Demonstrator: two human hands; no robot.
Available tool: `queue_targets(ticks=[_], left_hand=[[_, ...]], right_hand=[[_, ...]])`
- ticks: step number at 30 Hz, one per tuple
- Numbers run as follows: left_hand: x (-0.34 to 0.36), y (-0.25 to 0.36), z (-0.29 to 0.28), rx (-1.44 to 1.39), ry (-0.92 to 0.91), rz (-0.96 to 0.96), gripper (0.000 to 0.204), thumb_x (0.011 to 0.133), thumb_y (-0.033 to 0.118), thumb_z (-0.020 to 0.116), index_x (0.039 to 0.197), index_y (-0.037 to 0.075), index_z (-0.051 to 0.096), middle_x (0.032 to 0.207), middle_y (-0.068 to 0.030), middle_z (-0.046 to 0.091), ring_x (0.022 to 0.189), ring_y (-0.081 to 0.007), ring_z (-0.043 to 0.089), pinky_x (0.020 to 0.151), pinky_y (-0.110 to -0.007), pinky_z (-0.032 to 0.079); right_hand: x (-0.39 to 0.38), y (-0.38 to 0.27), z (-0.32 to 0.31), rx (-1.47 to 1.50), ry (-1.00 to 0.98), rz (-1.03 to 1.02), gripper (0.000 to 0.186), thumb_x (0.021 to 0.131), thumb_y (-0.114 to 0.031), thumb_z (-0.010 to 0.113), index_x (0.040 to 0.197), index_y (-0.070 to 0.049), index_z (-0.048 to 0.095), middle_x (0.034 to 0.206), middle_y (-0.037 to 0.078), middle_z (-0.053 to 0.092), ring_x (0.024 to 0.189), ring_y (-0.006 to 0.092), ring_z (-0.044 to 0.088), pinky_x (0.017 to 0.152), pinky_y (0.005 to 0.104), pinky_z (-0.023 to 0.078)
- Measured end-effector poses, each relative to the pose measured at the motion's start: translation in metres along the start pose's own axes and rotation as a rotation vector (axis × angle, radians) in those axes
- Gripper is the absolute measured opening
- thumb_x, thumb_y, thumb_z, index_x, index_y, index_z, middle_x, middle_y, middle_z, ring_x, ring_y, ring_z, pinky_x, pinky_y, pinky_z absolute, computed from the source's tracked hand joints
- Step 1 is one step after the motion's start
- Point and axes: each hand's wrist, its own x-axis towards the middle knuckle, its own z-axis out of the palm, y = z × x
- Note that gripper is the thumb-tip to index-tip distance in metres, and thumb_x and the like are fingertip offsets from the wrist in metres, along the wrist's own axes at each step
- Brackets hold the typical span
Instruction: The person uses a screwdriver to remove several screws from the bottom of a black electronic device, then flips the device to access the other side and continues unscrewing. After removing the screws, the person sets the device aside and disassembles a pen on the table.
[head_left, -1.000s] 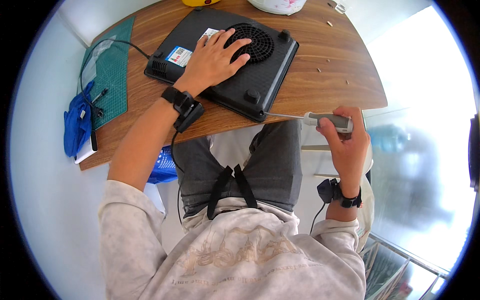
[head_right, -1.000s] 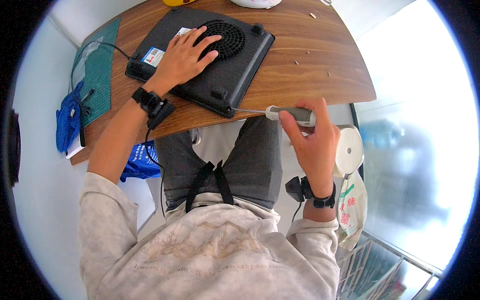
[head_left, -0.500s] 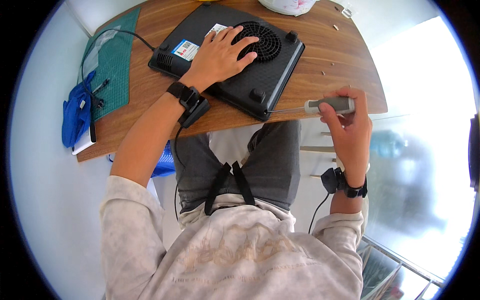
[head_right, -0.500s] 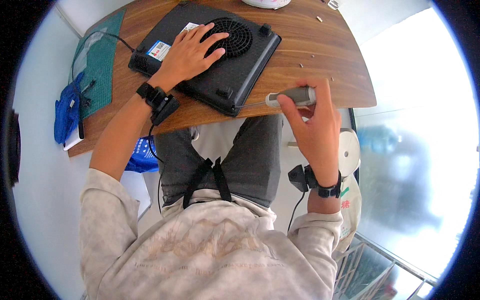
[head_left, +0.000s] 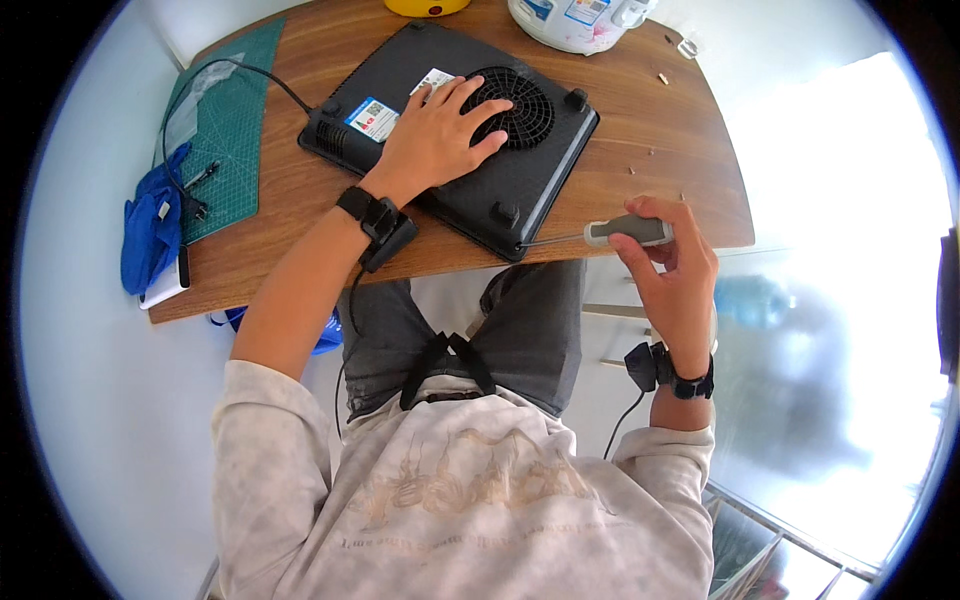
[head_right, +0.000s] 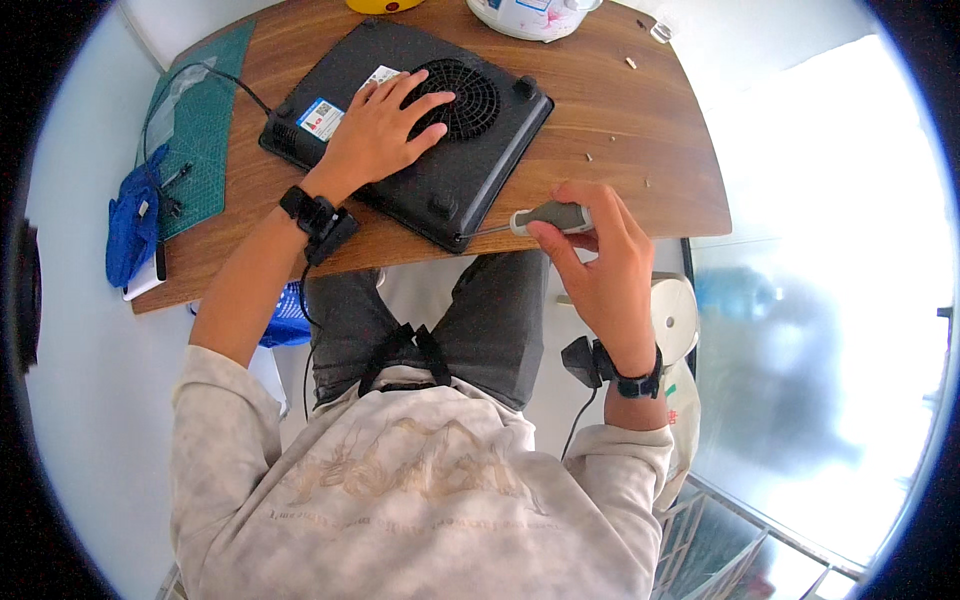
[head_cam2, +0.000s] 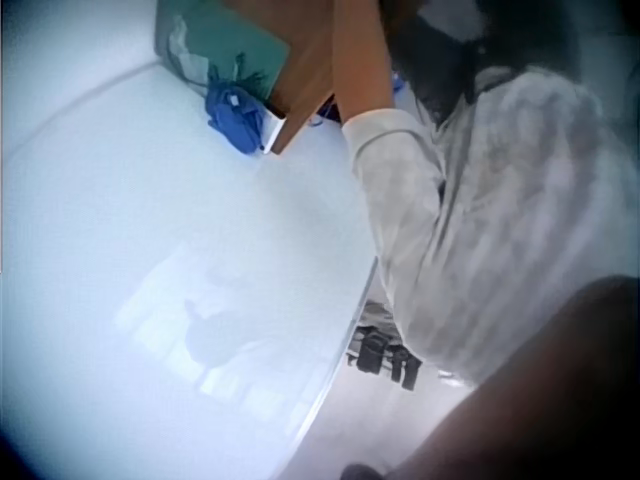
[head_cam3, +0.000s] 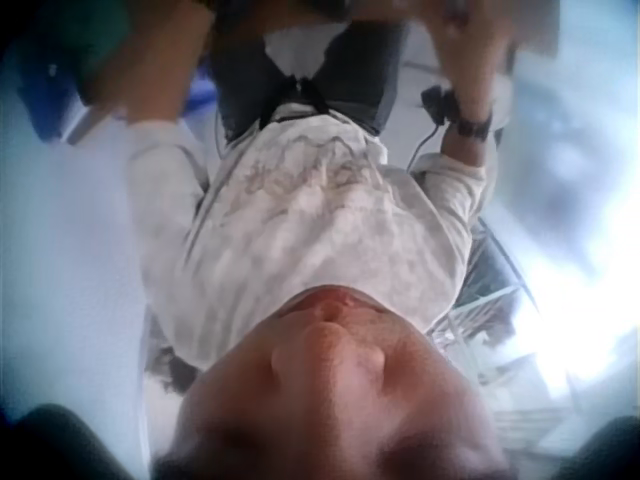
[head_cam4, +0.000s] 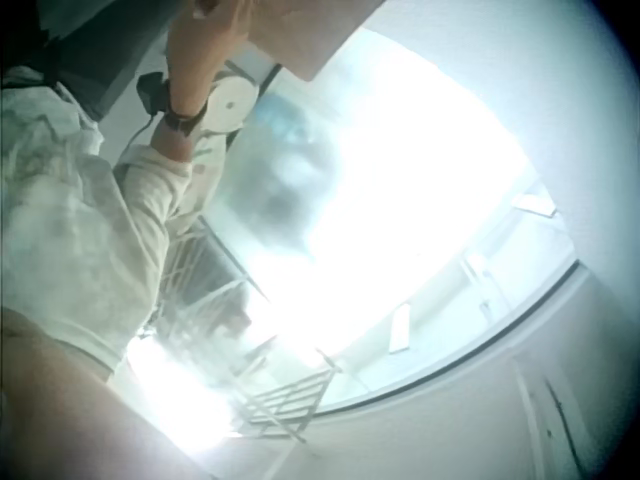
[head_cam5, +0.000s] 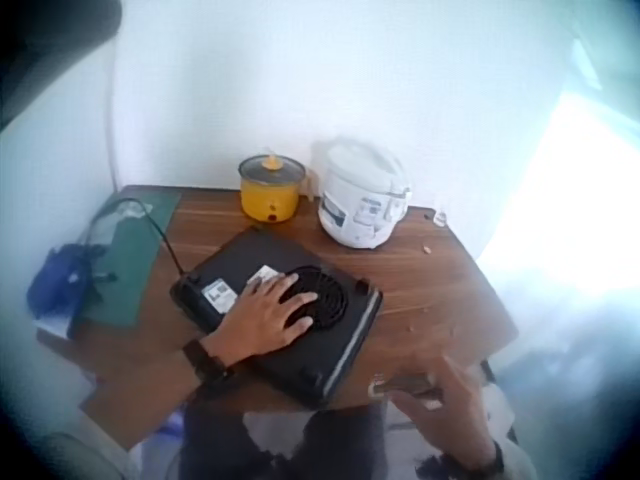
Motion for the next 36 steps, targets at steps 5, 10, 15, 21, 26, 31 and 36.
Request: queue_targets(ticks=[5,10,15,21,26,31,36], left_hand=[[-0.002,0.004,-0.004,-0.027,-0.002,-0.021,0.043,0.102,0.047,0.053,0.141,0.029,0.056,0.148,-0.0113,0.051,0.135,-0.0335,0.051,0.114,-0.053,0.038],[-0.002,0.003,0.001,-0.005,-0.006,-0.036,0.043,0.103,0.048,0.053,0.141,0.029,0.056,0.149,-0.011,0.051,0.136,-0.0343,0.05,0.114,-0.053,0.038],[-0.002,0.001,0.002,-0.013,-0.012,-0.035,0.043,0.103,0.048,0.052,0.142,0.029,0.056,0.15,-0.0112,0.051,0.136,-0.0348,0.05,0.115,-0.052,0.037],[-0.001,0.001,0.002,-0.001,-0.014,-0.045,0.043,0.103,0.049,0.052,0.141,0.03,0.056,0.15,-0.011,0.051,0.136,-0.0343,0.05,0.115,-0.052,0.037],[-0.002,0.0,0.003,0.015,-0.004,-0.053,0.043,0.104,0.05,0.05,0.142,0.031,0.056,0.15,-0.0109,0.051,0.137,-0.0347,0.05,0.117,-0.052,0.036],[0.0,0.001,0.007,0.021,-0.013,-0.046,0.044,0.104,0.051,0.049,0.143,0.031,0.055,0.152,-0.0108,0.051,0.138,-0.0349,0.049,0.118,-0.052,0.035],[-0.002,-0.003,0.01,0.045,-0.023,-0.042,0.045,0.104,0.052,0.048,0.144,0.031,0.054,0.153,-0.0111,0.049,0.14,-0.0354,0.048,0.119,-0.052,0.034]], right_hand=[[0.002,0.0,-0.004,0.031,-0.053,-0.042,0.032,0.085,0.0,0.077,0.114,-0.003,0.063,0.119,0.011,0.068,0.103,0.0234,0.071,0.081,0.0336,0.063],[-0.003,0.0,-0.004,0.021,-0.056,-0.071,0.031,0.089,0.004,0.07,0.118,-0.002,0.061,0.12,0.012,0.067,0.105,0.026,0.07,0.084,0.0359,0.063],[-0.008,0.004,-0.011,-0.049,-0.098,-0.079,0.029,0.09,0.003,0.067,0.119,-0.001,0.06,0.112,0.015,0.067,0.1,0.0272,0.071,0.083,0.0356,0.062],[-0.017,-0.004,-0.006,-0.094,-0.064,-0.111,0.032,0.091,0.002,0.066,0.122,-0.002,0.061,0.107,0.014,0.066,0.098,0.0258,0.071,0.079,0.0333,0.061],[-0.019,-0.004,-0.004,-0.004,-0.041,-0.143,0.035,0.092,0.002,0.063,0.127,-0.003,0.059,0.119,0.015,0.067,0.102,0.0243,0.07,0.076,0.0318,0.06],[-0.027,0.009,0.004,0.139,0.058,-0.147,0.044,0.093,0.004,0.061,0.136,-0.005,0.057,0.129,0.013,0.066,0.106,0.0218,0.069,0.074,0.0294,0.06],[-0.024,0.002,0.0,-0.069,0.095,-0.21,0.042,0.091,0.006,0.064,0.131,-0.006,0.065,0.131,0.013,0.066,0.105,0.0213,0.069,0.074,0.0286,0.06]])
